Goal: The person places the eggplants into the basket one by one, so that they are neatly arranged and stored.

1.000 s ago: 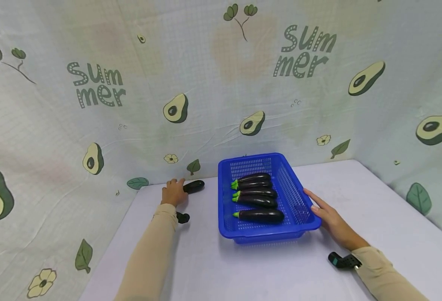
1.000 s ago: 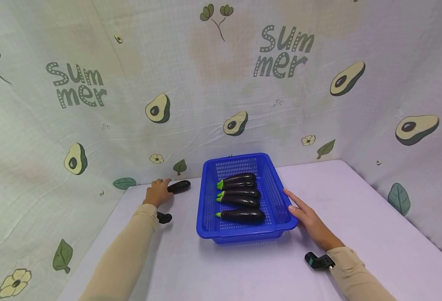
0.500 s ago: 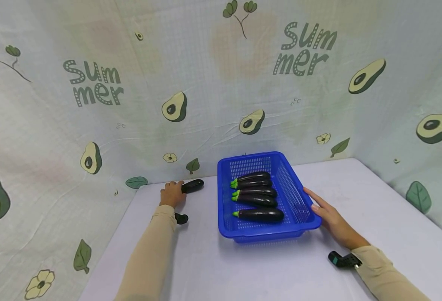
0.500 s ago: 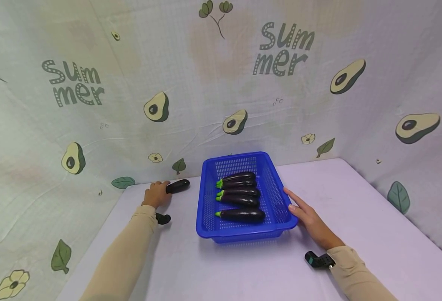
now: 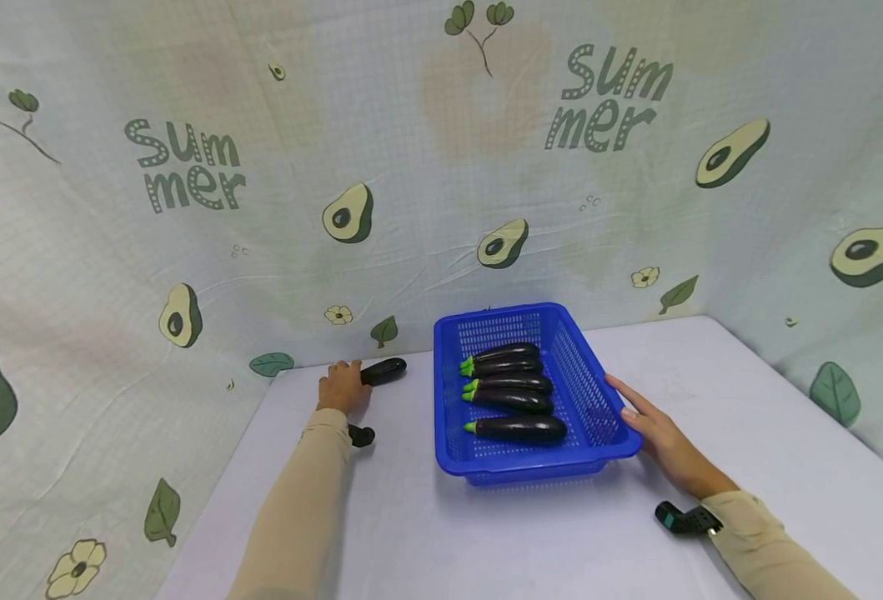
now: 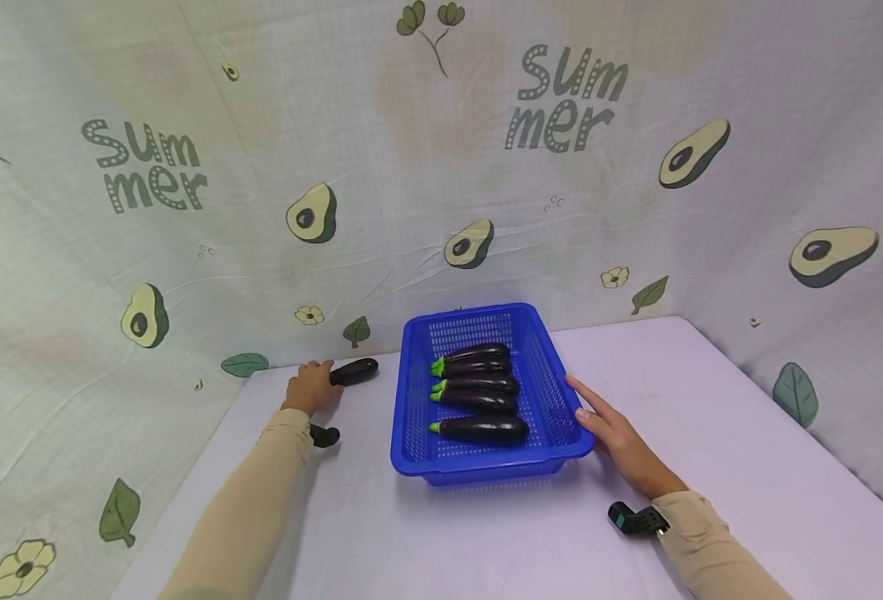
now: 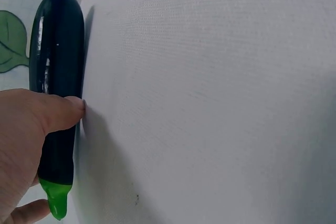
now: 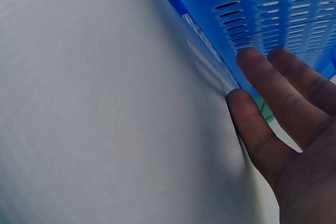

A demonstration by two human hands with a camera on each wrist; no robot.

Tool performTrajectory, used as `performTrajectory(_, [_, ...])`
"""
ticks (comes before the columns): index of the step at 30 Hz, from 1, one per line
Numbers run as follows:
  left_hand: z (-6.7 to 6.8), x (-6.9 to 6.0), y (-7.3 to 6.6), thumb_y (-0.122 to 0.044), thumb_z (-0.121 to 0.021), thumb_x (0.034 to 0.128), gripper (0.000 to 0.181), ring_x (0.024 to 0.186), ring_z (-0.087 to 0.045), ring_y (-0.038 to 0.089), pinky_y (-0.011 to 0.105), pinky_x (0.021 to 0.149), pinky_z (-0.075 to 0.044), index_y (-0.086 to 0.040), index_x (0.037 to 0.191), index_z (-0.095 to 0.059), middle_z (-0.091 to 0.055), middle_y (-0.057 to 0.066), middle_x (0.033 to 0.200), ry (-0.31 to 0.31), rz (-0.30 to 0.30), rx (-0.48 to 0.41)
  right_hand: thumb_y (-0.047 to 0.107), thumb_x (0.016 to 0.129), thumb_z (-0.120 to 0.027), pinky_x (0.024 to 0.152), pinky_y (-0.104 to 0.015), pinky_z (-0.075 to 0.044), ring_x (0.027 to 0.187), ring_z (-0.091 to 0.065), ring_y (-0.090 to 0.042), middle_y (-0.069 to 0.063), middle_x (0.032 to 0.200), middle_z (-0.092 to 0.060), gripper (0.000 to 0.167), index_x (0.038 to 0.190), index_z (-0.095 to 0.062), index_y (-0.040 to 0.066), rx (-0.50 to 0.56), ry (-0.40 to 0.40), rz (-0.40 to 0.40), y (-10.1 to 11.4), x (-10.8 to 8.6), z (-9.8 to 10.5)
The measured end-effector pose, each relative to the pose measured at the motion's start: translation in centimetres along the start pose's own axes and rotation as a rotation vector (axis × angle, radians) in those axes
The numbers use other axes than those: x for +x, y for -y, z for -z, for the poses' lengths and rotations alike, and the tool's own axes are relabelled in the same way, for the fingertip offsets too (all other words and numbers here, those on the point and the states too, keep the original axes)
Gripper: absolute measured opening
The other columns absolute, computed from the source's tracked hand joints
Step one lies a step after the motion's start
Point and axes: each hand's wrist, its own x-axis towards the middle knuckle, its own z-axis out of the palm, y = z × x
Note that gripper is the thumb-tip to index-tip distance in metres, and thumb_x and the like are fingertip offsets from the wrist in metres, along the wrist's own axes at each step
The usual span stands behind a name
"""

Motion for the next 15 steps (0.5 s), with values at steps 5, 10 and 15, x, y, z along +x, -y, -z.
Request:
performTrajectory(5, [0.07, 0.09, -0.42, -0.029, -0.073, 0.0903, 0.069, 0.127, -0.044, 0.049, 0.063, 0.098, -0.042, 0.007, 0.142, -0.044, -0.045, 0.034, 0.139, -0.044, 0.016, -0.005, 0.032, 0.11, -0.03, 0.104, -0.078, -0.013, 0.146, -0.007, -0.053, -0.015, 0.167, -0.005, 0.055, 0.162, -0.016, 0.026, 0.007, -0.003, -0.006, 0.1, -0.22, -0.03])
performTrajectory(10, [0.09, 0.02, -0.56, -0.024, -0.07, 0.0916, 0.063, 0.132, -0.041, 0.049, 0.064, 0.099, -0.04, -0.005, 0.147, -0.047, -0.039, 0.03, 0.147, -0.034, 0.0, -0.018, 0.034, 0.11, -0.03, 0.103, -0.078, -0.017, 0.145, -0.011, -0.054, -0.015, 0.166, -0.006, 0.055, 0.162, -0.016, 0.027, -0.011, -0.007, -0.016, 0.19, -0.15, -0.16])
performTrajectory(15, [-0.02, 0.17, -0.71, -0.021, -0.07, 0.0924, 0.051, 0.129, -0.046, 0.046, 0.065, 0.097, -0.04, -0.007, 0.139, -0.058, -0.051, 0.026, 0.141, -0.043, -0.047, -0.016, 0.034, 0.11, -0.03, 0.102, -0.079, -0.016, 0.145, -0.01, -0.055, -0.016, 0.166, -0.006, 0.055, 0.162, -0.016, 0.027, -0.01, -0.008, -0.021, 0.16, -0.05, -0.08])
